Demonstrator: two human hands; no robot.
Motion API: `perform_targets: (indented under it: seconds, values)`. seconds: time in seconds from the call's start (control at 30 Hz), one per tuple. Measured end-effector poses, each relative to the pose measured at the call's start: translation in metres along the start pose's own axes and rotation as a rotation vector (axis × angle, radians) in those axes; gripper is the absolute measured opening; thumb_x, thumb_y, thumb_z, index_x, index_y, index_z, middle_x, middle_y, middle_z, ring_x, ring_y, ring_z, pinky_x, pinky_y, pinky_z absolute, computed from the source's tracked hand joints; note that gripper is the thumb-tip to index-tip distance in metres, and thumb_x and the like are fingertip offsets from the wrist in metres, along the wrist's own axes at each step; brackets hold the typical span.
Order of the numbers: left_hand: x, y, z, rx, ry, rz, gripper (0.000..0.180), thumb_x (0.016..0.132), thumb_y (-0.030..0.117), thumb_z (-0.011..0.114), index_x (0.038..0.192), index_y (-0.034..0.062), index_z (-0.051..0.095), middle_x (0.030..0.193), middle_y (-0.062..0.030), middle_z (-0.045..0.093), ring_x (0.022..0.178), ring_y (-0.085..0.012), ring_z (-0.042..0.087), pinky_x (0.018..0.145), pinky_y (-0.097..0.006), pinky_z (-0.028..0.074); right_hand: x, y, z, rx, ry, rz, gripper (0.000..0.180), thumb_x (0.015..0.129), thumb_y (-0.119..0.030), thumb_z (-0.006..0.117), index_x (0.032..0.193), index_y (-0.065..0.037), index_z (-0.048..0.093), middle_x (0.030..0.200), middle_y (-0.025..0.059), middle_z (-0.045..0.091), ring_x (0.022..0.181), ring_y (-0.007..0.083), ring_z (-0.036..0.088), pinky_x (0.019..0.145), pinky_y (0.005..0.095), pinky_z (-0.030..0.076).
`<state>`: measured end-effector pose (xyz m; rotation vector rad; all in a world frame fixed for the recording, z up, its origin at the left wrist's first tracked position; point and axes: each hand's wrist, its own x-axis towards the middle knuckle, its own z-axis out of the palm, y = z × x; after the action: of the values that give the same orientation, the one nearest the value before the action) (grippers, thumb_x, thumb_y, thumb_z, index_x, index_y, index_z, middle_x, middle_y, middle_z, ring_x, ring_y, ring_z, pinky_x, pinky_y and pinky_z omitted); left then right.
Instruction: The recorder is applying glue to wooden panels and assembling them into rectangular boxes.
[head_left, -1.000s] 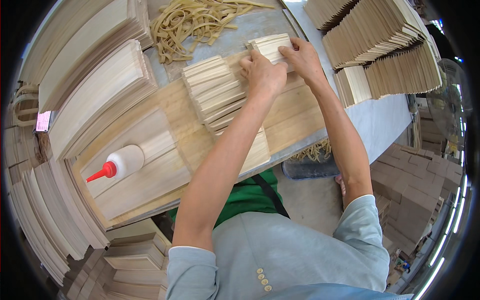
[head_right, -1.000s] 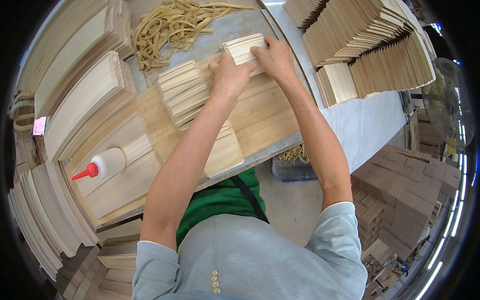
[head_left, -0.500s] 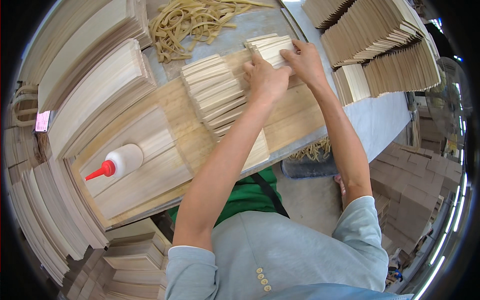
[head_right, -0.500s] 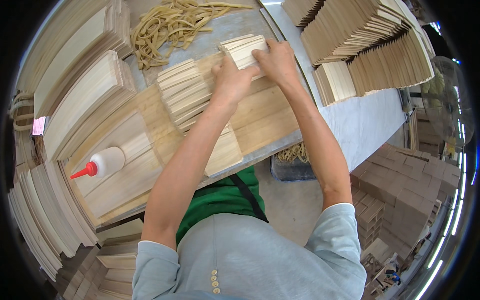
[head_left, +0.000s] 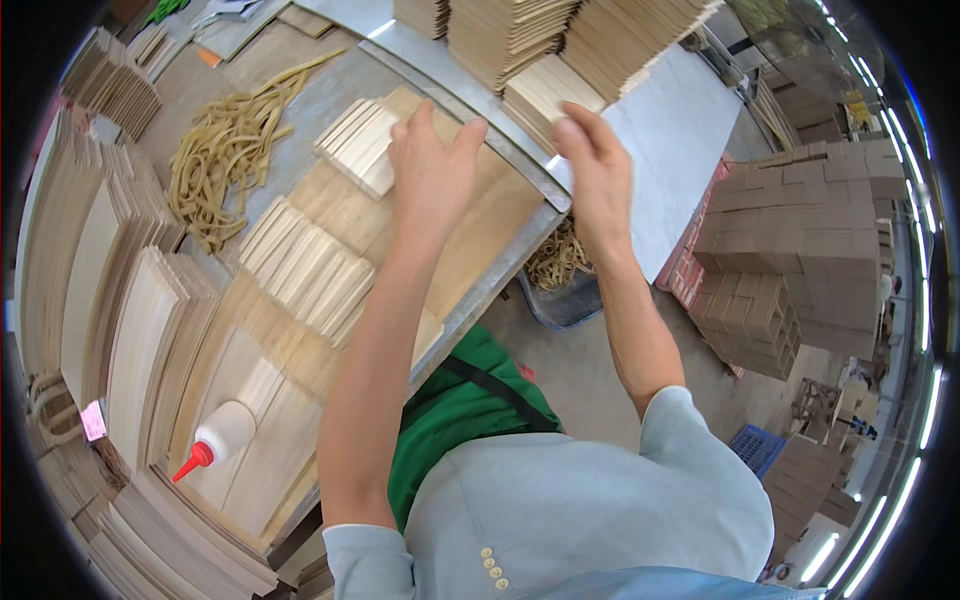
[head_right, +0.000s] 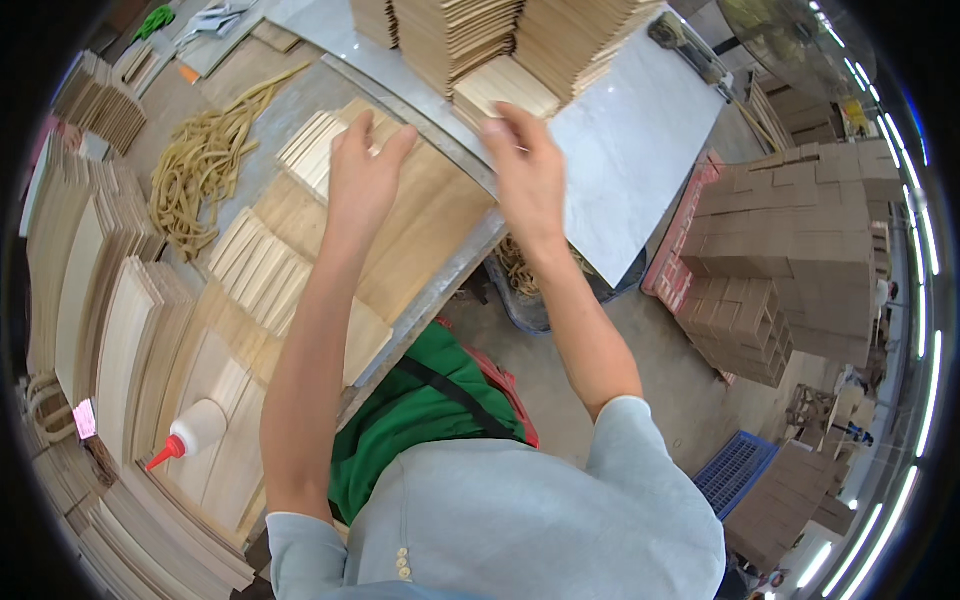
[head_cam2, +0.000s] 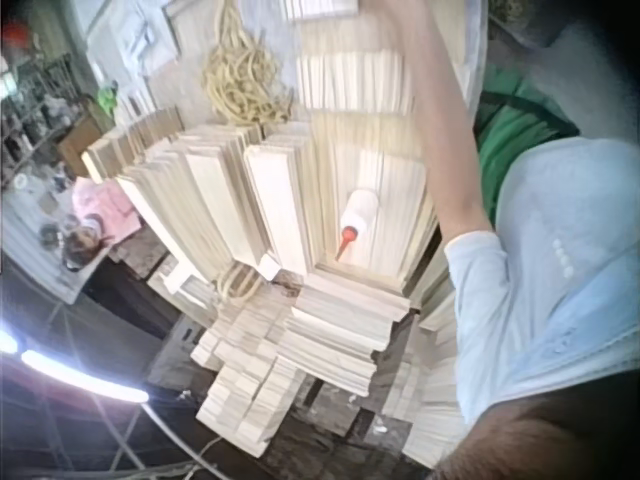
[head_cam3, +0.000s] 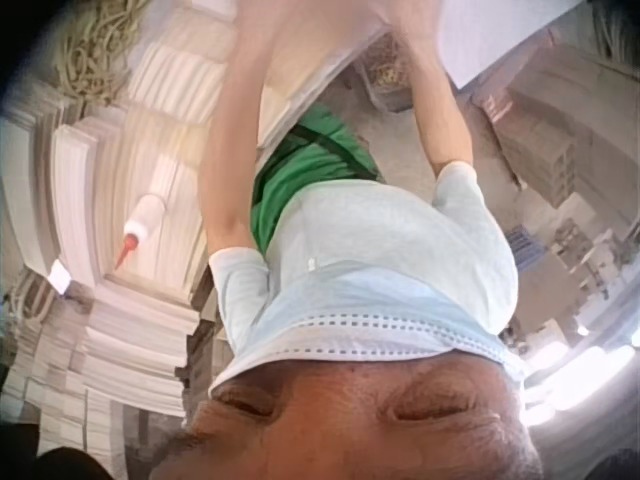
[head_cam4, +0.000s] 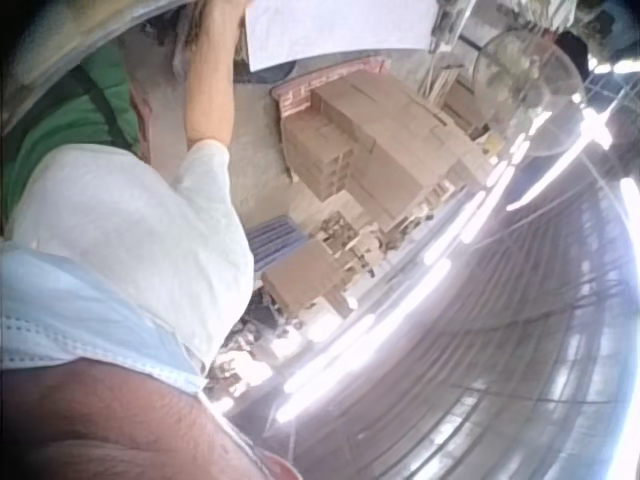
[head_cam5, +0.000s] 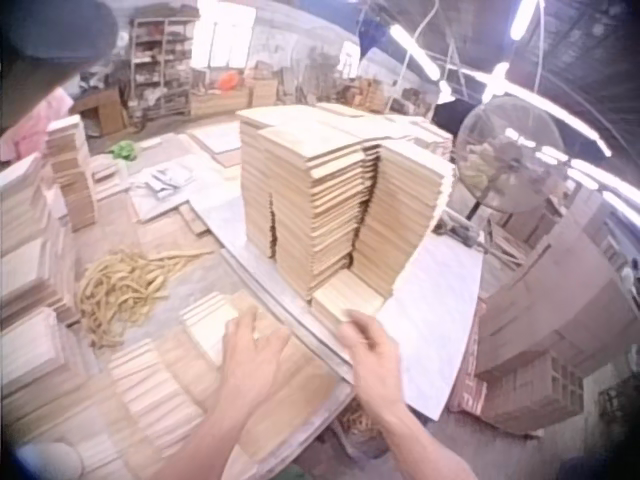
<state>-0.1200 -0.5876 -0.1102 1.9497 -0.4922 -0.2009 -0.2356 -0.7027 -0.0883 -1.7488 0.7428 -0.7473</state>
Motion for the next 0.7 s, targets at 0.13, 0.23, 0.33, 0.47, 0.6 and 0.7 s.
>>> perform_targets:
  seconds: [0.13, 0.23, 0.33, 0.47, 0.6, 0.7]
  values:
    - [0.025, 0.008, 0.057, -0.096, -0.223, -0.117, 0.075, 0.083, 0.044, 0.060, 0.130, -0.0113, 0.044, 0.130, -0.0318, 0.045, 0.125, -0.0410, 0.041, 0.105, -0.042, 0.033, 0.017, 0.056, -0.052, 0.104, 0.281, 0.168, 0.054, 0.091, -0.032, 0.059, 0.126, 0.008, 0.051, 0.117, 0.0151, 0.059, 0.103, 0.0208, 0.055, 0.081, 0.0309, 0.047]
    - [0.038, 0.008, 0.083, -0.120, -0.268, -0.221, 0.078, 0.082, 0.048, 0.059, 0.130, -0.0112, 0.045, 0.130, -0.0321, 0.045, 0.126, -0.0401, 0.041, 0.106, -0.042, 0.033, 0.040, 0.072, -0.052, 0.025, 0.214, 0.287, 0.059, 0.091, -0.037, 0.057, 0.129, 0.008, 0.048, 0.117, 0.0153, 0.059, 0.103, 0.0214, 0.055, 0.081, 0.0310, 0.047]
    - [0.042, 0.005, 0.104, -0.091, -0.238, -0.268, 0.078, 0.080, 0.049, 0.061, 0.128, -0.0106, 0.047, 0.126, -0.0318, 0.049, 0.122, -0.0397, 0.045, 0.105, -0.042, 0.035, 0.057, 0.078, -0.048, 0.053, 0.192, 0.312, 0.061, 0.089, -0.037, 0.059, 0.127, 0.010, 0.049, 0.115, 0.0173, 0.060, 0.099, 0.0211, 0.055, 0.083, 0.0312, 0.045]
    - [0.038, 0.014, 0.117, 0.186, -0.150, -0.244, 0.079, 0.078, 0.045, 0.069, 0.125, -0.0148, 0.048, 0.119, -0.0262, 0.058, 0.112, -0.0316, 0.056, 0.094, -0.036, 0.044, 0.063, 0.090, -0.050, 0.057, 0.175, 0.317, 0.063, 0.087, -0.036, 0.061, 0.127, 0.010, 0.048, 0.114, 0.0170, 0.059, 0.098, 0.0216, 0.055, 0.084, 0.0331, 0.044]
    - [0.039, 0.002, 0.117, 0.059, -0.180, -0.256, 0.060, 0.077, 0.034, 0.072, 0.113, -0.0118, 0.056, 0.110, -0.0216, 0.060, 0.099, -0.0260, 0.060, 0.086, -0.033, 0.048, 0.058, 0.080, -0.052, 0.195, 0.165, 0.392, 0.062, 0.087, -0.031, 0.063, 0.130, 0.009, 0.045, 0.114, 0.0139, 0.059, 0.099, 0.0192, 0.055, 0.083, 0.0317, 0.045]
    - [0.022, 0.004, 0.110, -0.277, -0.330, -0.312, 0.040, 0.078, 0.021, 0.073, 0.103, -0.0059, 0.056, 0.104, -0.0168, 0.059, 0.089, -0.0183, 0.059, 0.079, -0.031, 0.050, 0.052, 0.081, -0.063, 0.382, 0.120, 0.423, 0.071, 0.080, -0.023, 0.070, 0.135, 0.009, 0.037, 0.119, 0.0144, 0.052, 0.104, 0.0219, 0.054, 0.088, 0.0352, 0.045]
